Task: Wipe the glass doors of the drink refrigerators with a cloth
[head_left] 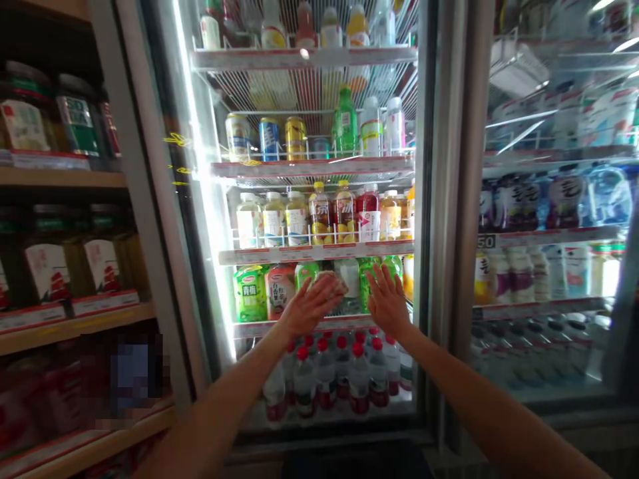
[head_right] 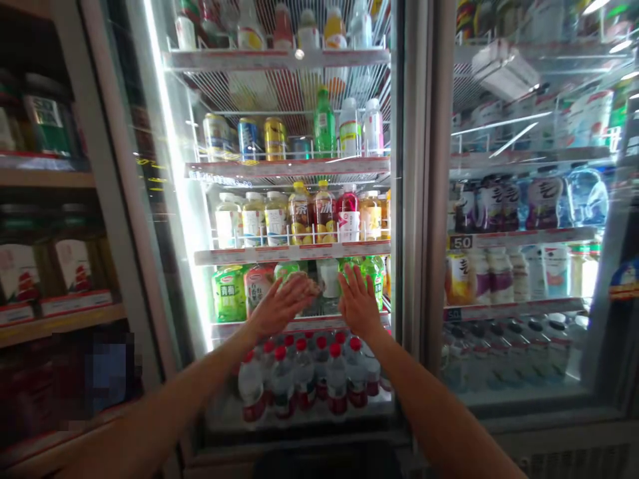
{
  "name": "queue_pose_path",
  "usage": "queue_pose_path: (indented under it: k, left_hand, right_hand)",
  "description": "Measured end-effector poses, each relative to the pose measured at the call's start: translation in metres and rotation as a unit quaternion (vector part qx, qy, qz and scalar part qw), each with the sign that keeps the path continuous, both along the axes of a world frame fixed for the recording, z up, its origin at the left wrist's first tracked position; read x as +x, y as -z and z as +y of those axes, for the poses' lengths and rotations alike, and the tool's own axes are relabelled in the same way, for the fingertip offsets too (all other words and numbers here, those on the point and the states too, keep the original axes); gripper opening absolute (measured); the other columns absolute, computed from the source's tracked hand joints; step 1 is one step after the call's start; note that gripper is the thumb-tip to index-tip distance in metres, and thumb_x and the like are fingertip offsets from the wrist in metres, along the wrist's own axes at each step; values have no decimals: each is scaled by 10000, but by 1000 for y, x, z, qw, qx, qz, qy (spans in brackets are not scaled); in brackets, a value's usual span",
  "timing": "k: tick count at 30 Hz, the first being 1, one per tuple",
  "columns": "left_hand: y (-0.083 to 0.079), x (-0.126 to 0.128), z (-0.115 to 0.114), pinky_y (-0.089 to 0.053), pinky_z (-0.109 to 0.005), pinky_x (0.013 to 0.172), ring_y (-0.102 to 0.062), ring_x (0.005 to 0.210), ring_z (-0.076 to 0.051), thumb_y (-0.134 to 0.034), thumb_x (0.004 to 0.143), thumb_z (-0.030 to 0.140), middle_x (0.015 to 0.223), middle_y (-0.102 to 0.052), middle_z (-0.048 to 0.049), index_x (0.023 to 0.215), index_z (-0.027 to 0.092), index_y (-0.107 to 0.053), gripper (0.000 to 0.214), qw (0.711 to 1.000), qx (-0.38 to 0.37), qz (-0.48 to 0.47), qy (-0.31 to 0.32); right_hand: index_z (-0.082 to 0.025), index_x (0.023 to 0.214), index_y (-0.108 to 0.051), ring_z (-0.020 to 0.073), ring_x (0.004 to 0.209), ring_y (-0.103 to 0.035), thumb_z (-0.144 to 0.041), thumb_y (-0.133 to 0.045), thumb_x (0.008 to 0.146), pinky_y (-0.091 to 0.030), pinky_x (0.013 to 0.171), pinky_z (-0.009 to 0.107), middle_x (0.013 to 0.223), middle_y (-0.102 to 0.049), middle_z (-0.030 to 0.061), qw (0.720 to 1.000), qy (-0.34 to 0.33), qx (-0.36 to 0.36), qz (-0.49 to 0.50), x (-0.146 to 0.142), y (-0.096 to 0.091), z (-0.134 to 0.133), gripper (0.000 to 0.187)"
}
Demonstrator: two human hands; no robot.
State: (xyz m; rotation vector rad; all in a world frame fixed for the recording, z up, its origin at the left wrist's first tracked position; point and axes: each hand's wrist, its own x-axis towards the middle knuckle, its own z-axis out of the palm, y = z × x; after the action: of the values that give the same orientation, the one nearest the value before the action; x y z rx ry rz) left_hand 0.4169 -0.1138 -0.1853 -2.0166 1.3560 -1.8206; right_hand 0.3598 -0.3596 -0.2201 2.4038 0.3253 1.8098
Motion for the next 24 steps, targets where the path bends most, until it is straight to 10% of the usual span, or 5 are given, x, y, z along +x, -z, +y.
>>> queue_pose_path:
  k: [7, 13, 19, 24]
  left_hand:
    - [-13, 9, 17, -91, -542, 1095, 30, 1388, -259, -407, 849, 175, 1498, -121, -162, 1363, 147, -325, 522, 965, -257, 7, -45]
    - [18, 3, 5, -171, -346, 1130, -260, 1343, -123, -449, 831, 203, 1369, -446, 62, 1236, 396, -472, 449, 999, -49, 22, -12]
    - [11, 16, 61, -119, -584, 1069, -60, 1383, -305, -386, 857, 190, 1486, -151, -187, 1354, 140, -354, 501, 938, -339, 42, -65]
    - [30, 8, 41, -205, -435, 1101, -158, 1379, -213, -457, 839, 220, 1438, -346, -53, 1237, 275, -506, 405, 971, -222, 69, -59]
  right_hand:
    - [-189, 1445, -113, 253, 1391, -79, -130, -403, 825, -209, 1087, 534, 1500, -183, 91, 1000, -5, 13, 9, -1, 0, 2, 687]
    - [-200, 1440, -147, 249, 1387, -115, -151, -405, 833, -228, 1081, 525, 1490, -220, 91, 1000, -9, 4, 6, -1, 0, -1, 661]
    - [-203, 1441, -133, 245, 1391, -91, -130, -397, 831, -226, 1081, 526, 1494, -208, 85, 1000, -9, 6, 6, 0, 1, -1, 668]
    - [-181, 1442, -109, 249, 1391, -80, -121, -391, 829, -245, 1067, 530, 1477, -250, 111, 1000, 2, 10, -5, 0, 2, 3, 678]
